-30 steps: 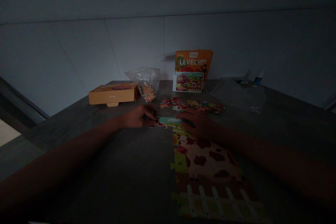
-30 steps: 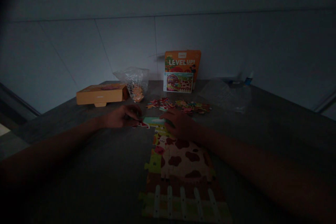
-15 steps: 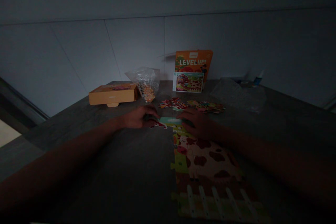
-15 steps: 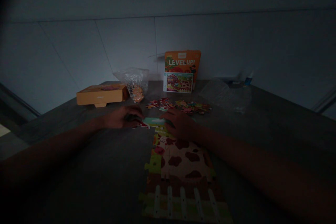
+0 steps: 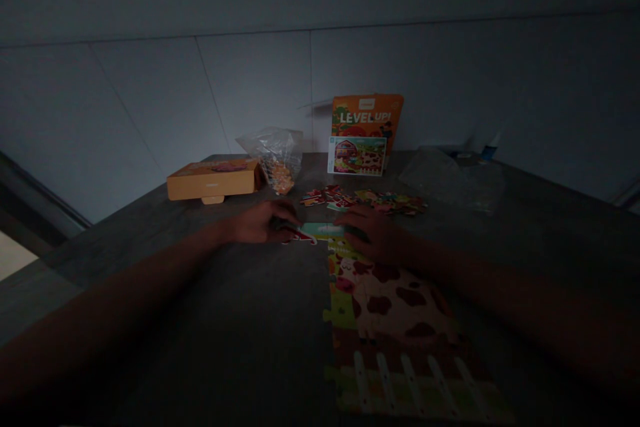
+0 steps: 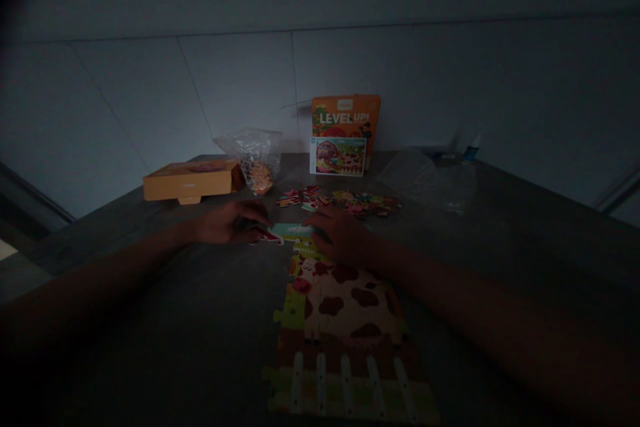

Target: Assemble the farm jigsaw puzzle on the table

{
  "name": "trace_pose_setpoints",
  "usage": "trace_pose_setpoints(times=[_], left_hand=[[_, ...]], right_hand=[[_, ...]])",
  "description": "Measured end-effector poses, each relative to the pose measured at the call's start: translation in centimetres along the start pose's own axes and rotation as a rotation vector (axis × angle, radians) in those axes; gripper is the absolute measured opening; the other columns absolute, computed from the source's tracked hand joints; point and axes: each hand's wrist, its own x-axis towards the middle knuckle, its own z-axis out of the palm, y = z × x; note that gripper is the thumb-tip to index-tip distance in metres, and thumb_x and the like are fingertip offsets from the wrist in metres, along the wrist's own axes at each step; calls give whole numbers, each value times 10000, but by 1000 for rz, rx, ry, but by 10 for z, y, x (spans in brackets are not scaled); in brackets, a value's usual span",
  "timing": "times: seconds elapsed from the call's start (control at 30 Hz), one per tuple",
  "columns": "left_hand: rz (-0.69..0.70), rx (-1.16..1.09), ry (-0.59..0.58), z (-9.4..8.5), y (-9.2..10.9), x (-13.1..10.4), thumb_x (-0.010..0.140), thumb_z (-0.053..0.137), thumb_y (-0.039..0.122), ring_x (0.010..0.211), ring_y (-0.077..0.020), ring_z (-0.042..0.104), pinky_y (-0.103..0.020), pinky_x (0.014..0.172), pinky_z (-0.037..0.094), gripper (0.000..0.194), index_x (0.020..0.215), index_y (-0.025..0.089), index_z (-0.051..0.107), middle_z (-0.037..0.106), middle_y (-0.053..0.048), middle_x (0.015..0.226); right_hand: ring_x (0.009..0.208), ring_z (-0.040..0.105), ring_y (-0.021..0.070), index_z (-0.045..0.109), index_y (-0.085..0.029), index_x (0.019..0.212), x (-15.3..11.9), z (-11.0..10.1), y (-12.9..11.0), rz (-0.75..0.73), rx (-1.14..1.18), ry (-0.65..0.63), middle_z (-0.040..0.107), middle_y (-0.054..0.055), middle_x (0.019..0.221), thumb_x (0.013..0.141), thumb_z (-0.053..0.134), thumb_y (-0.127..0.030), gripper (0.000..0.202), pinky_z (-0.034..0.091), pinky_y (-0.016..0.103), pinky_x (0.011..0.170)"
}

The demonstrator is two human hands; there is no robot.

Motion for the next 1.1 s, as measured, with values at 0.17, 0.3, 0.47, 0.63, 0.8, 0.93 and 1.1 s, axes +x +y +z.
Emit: trace_pose_setpoints(times=[0.17, 0.3, 0.47, 0.63, 0.8, 0.93, 1.1], left_hand=[[-34, 11, -16, -1, 0, -1, 858, 694, 262, 923, -210, 634, -341, 811, 519, 268, 1103, 159, 723, 657, -103, 1032], [-40, 19, -8, -1, 0, -1, 853, 697, 272, 906, -200, 634, -329, 794, 521, 263, 1099, 181, 728, 662, -89, 1016], [-50, 41, -4, 1, 2, 0, 861, 684, 288, 868, -177, 625, -307, 766, 520, 239, 1075, 196, 735, 657, -74, 980], [-48, 35, -6, 2, 2, 0, 856, 684, 271, 864, -169, 624, -295, 764, 517, 227, 1062, 191, 733, 653, -72, 982], [-91, 25, 6, 3, 3, 0, 838, 689, 252, 879, -190, 634, -325, 786, 524, 227, 1039, 153, 724, 652, -95, 1002], [-118, 38, 14, 3, 5, 2, 808, 707, 250, 890, -188, 636, -312, 787, 515, 225, 1009, 150, 714, 656, -83, 996], [-162, 59, 26, 7, 10, 4, 778, 708, 253, 851, -167, 617, -274, 750, 504, 178, 928, 159, 696, 633, -51, 958]], right_hand=[[991, 589, 249, 619, -139, 1137, 0, 1, 1, 1, -2, -8, 629, 142, 1093, 909, 490, -171, 264, 490, 423, 870], [989, 590, 245, 621, -152, 1136, 0, 1, 2, -5, -4, 0, 630, 137, 1087, 904, 491, -163, 267, 491, 417, 869], [980, 593, 239, 622, -149, 1122, 0, 1, 1, -11, 6, 15, 630, 129, 1071, 909, 493, -169, 251, 494, 402, 859], [987, 591, 237, 615, -150, 1135, 0, 0, 1, -5, 12, 3, 622, 131, 1091, 919, 489, -182, 252, 492, 405, 871], [994, 587, 245, 621, -144, 1125, 0, 0, 1, -4, 6, -3, 624, 135, 1085, 911, 496, -168, 249, 487, 416, 878], [985, 584, 247, 625, -134, 1110, 1, -1, -1, -4, -1, -8, 621, 135, 1064, 911, 492, -166, 242, 486, 417, 873], [975, 592, 236, 630, -142, 1108, 0, -1, 0, -12, 12, -4, 624, 128, 1062, 908, 492, -157, 244, 486, 397, 857]])
